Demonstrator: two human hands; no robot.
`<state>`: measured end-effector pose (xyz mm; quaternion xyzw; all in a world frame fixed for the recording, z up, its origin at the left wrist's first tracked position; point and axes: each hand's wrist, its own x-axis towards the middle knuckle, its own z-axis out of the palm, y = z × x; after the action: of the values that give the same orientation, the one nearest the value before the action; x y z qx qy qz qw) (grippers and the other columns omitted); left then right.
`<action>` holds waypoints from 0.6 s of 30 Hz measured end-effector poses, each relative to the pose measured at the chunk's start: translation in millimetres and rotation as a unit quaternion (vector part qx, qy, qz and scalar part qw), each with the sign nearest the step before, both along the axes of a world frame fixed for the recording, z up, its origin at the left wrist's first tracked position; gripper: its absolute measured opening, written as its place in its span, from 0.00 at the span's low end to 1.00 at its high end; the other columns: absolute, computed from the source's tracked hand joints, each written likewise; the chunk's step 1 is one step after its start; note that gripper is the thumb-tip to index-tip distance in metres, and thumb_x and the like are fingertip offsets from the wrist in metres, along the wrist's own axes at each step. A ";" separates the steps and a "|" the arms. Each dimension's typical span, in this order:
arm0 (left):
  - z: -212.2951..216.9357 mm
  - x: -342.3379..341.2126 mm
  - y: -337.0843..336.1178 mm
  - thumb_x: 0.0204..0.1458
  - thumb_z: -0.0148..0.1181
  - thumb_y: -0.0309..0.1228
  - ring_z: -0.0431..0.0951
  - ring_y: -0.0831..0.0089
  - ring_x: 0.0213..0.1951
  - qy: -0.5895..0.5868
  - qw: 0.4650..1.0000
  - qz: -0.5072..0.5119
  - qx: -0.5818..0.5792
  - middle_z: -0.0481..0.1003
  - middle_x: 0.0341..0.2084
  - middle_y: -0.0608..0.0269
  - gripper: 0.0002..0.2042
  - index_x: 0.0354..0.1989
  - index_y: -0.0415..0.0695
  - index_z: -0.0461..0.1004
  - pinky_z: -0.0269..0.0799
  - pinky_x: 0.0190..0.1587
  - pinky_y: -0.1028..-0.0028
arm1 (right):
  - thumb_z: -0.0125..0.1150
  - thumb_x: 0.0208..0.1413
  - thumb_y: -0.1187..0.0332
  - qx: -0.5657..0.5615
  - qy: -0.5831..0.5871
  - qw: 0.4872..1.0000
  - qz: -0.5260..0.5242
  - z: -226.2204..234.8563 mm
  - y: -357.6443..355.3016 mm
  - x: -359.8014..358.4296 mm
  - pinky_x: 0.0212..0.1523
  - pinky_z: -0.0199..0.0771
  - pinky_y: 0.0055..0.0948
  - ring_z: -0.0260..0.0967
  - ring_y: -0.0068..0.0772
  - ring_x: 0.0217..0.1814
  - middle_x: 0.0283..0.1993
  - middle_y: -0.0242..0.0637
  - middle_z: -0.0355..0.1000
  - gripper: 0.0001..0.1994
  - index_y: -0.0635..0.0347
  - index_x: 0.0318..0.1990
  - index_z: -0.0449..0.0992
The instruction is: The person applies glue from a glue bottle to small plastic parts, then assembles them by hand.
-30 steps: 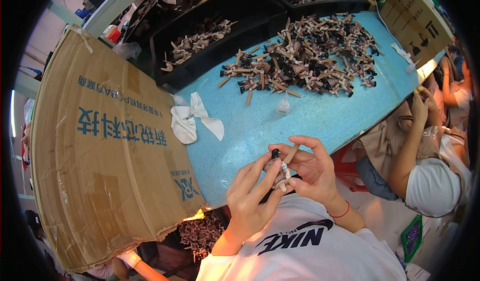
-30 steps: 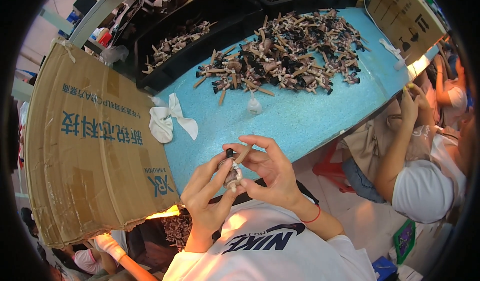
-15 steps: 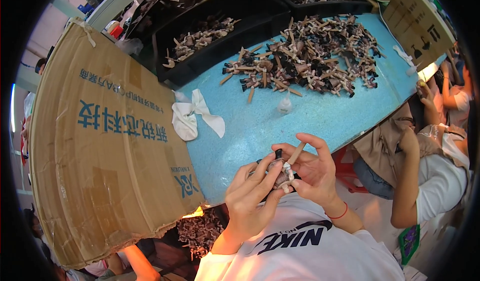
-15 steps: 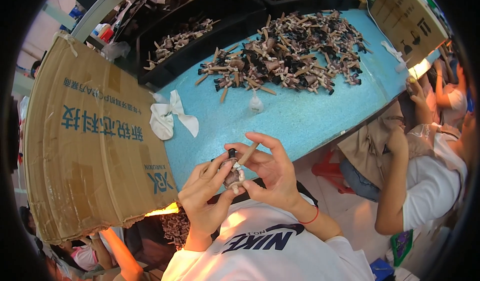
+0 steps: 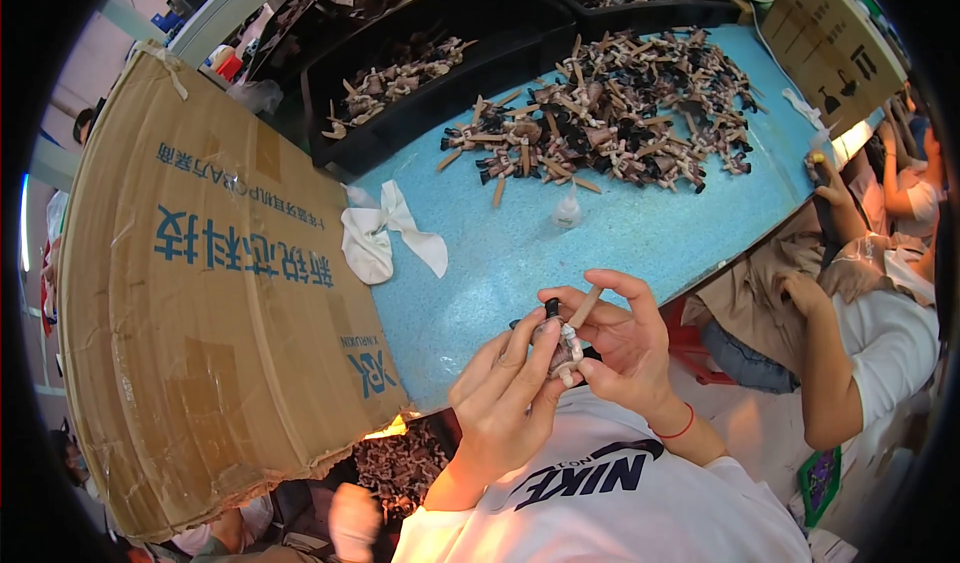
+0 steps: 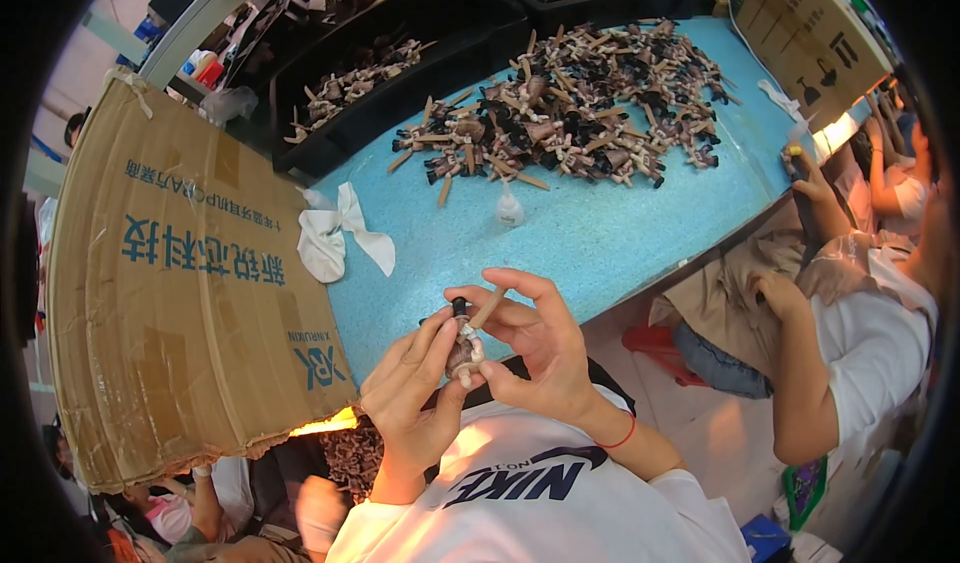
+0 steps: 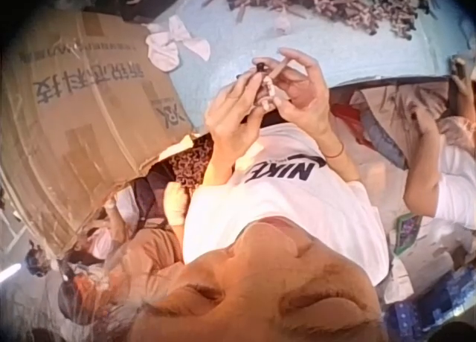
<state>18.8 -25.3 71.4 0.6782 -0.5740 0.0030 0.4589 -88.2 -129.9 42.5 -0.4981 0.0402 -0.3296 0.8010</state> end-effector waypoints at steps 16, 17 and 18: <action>-13.4 0.6 -1.3 0.35 0.60 0.18 0.77 0.57 0.36 0.044 0.999 0.005 -0.012 0.74 0.38 0.42 0.19 0.41 0.31 0.74 0.72 0.38 0.70 | 0.50 0.40 0.88 0.002 0.060 0.998 -0.018 5.0 1.3 2.2 0.58 0.62 0.35 0.58 0.39 0.60 0.52 0.54 0.63 0.31 0.64 0.56 0.50; -14.0 0.7 -0.9 0.35 0.60 0.18 0.77 0.57 0.36 0.048 0.999 0.007 -0.016 0.74 0.38 0.43 0.19 0.41 0.31 0.74 0.72 0.38 0.70 | 0.51 0.40 0.88 0.003 0.065 0.998 -0.018 6.2 1.7 2.7 0.58 0.62 0.35 0.59 0.38 0.59 0.52 0.54 0.63 0.31 0.64 0.56 0.51; -14.3 0.8 -0.4 0.35 0.60 0.19 0.77 0.57 0.36 0.053 0.998 0.009 -0.020 0.74 0.38 0.43 0.19 0.41 0.31 0.74 0.72 0.38 0.70 | 0.52 0.41 0.87 0.004 0.070 0.997 -0.018 7.3 2.1 3.3 0.58 0.62 0.35 0.61 0.37 0.58 0.52 0.55 0.63 0.31 0.64 0.56 0.51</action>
<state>19.6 -25.7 57.2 0.6734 -0.5424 -0.0172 0.5020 -84.8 -127.8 49.8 -0.5159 0.1063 -0.3079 0.7923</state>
